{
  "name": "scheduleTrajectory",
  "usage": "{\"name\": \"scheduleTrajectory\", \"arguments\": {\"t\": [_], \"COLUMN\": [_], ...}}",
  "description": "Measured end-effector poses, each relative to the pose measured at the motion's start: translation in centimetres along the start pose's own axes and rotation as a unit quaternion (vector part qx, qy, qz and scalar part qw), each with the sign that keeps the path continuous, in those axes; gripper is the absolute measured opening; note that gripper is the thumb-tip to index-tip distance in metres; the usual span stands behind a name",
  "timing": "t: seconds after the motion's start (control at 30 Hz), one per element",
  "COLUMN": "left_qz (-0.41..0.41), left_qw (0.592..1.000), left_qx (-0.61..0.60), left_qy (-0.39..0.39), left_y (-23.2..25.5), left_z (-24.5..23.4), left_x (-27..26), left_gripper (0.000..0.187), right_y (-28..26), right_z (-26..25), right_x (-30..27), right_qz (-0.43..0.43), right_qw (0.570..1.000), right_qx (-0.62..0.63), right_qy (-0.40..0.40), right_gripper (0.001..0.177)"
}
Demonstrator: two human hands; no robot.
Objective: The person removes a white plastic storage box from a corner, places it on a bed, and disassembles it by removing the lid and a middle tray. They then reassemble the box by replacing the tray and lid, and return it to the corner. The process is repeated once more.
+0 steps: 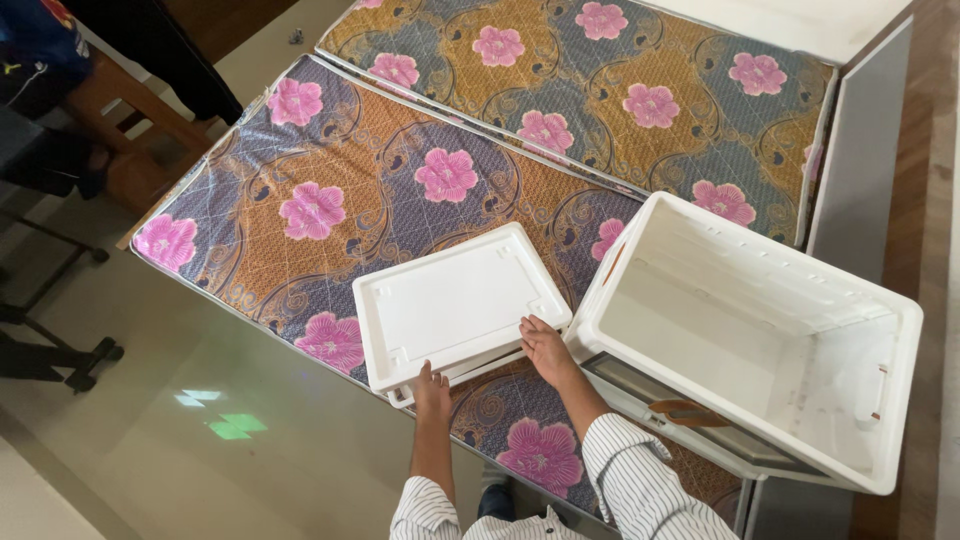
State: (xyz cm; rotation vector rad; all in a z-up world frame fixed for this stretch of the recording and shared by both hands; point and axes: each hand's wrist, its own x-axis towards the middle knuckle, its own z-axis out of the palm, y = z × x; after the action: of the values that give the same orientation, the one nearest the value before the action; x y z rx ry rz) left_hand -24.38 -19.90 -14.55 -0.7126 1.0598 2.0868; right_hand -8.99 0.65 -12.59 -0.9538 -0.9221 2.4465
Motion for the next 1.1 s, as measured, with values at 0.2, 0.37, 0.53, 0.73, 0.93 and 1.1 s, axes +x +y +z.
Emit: {"name": "scheduleTrajectory", "arguments": {"t": [0.2,0.37,0.53,0.73,0.93,1.1], "left_qz": [0.136,0.16,0.162,0.136,0.115,0.106], "left_qw": [0.977,0.951,0.924,0.906,0.879,0.852], "left_qx": [0.143,0.199,0.238,0.241,0.247,0.261], "left_qy": [-0.078,-0.178,-0.251,-0.32,-0.39,-0.442], "left_y": [-1.0,-0.2,-0.8,-3.5,-6.8,-9.6], "left_z": [1.2,5.2,9.2,13.2,15.9,17.7], "left_x": [-1.4,-3.8,-8.3,-12.4,-14.9,-16.6], "left_gripper": [0.064,0.053,0.048,0.044,0.041,0.036], "right_y": [-1.0,-3.7,-7.0,-9.3,-12.0,-13.4], "right_z": [2.0,3.3,2.8,0.8,-3.3,-9.0], "right_x": [-1.3,-4.4,-8.3,-13.1,-18.0,-21.6], "right_qz": [-0.029,-0.082,-0.157,-0.195,-0.257,-0.293], "right_qw": [0.997,0.993,0.986,0.981,0.961,0.931], "right_qx": [-0.057,-0.067,-0.047,-0.014,-0.04,-0.086], "right_qy": [-0.039,-0.041,-0.038,-0.014,0.092,0.201], "right_gripper": [0.08,0.079,0.077,0.075,0.067,0.059]}}
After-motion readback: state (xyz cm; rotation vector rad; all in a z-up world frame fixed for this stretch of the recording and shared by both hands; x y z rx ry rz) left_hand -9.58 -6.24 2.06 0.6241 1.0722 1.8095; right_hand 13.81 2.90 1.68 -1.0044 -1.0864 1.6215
